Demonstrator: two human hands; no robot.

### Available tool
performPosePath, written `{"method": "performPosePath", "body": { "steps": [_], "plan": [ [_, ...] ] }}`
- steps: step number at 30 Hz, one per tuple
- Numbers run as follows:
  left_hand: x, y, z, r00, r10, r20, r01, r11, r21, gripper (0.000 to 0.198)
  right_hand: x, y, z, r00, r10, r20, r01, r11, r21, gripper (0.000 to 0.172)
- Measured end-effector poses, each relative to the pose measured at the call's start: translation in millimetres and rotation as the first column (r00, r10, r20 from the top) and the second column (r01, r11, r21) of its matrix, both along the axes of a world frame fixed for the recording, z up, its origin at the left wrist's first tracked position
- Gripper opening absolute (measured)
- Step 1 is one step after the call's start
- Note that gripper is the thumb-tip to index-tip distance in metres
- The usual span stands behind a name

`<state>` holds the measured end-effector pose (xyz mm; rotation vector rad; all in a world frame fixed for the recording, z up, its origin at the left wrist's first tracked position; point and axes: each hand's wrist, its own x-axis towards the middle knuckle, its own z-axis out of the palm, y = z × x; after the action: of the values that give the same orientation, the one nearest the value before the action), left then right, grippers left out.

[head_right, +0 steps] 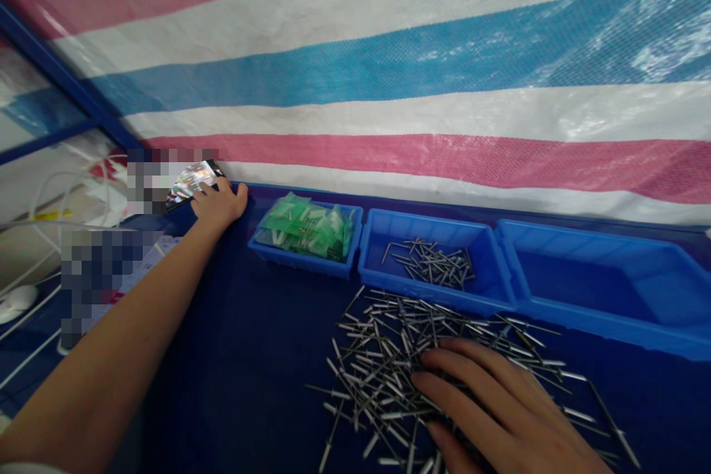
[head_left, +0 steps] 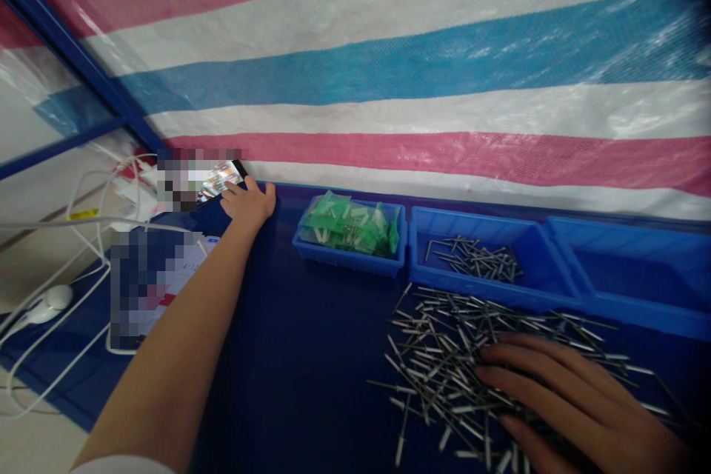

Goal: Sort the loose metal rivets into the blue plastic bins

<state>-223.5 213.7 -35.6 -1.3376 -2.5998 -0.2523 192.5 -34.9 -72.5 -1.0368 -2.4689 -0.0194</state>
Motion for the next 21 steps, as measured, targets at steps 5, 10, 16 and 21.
{"method": "performPosePath", "body": {
  "steps": [5,10,16,21],
  "plan": [
    [-1.0,1.1,1.0,1.0,-0.003,0.011,0.003,1.0,-0.031,0.068,0.4,0.5,-1.2,1.0,0.001,-0.003,-0.001,1.0,0.006,0.039],
    [-1.1,1.7,1.0,1.0,0.005,0.01,-0.004,0.999,-0.038,0.067,0.6,1.3,-2.0,1.0,0.01,-0.014,-0.01,1.0,0.003,0.04],
    [-0.5,1.8,2.6,1.0,0.016,0.017,-0.015,0.999,-0.051,0.066,1.6,0.2,-3.7,0.997,0.012,0.071,-0.017,0.997,0.077,0.042],
    [0.1,0.8,3.5,1.0,0.01,0.016,-0.009,0.998,-0.054,0.065,0.9,0.6,-4.2,0.998,0.003,0.067,-0.008,0.997,0.078,0.041]
  ]
}}
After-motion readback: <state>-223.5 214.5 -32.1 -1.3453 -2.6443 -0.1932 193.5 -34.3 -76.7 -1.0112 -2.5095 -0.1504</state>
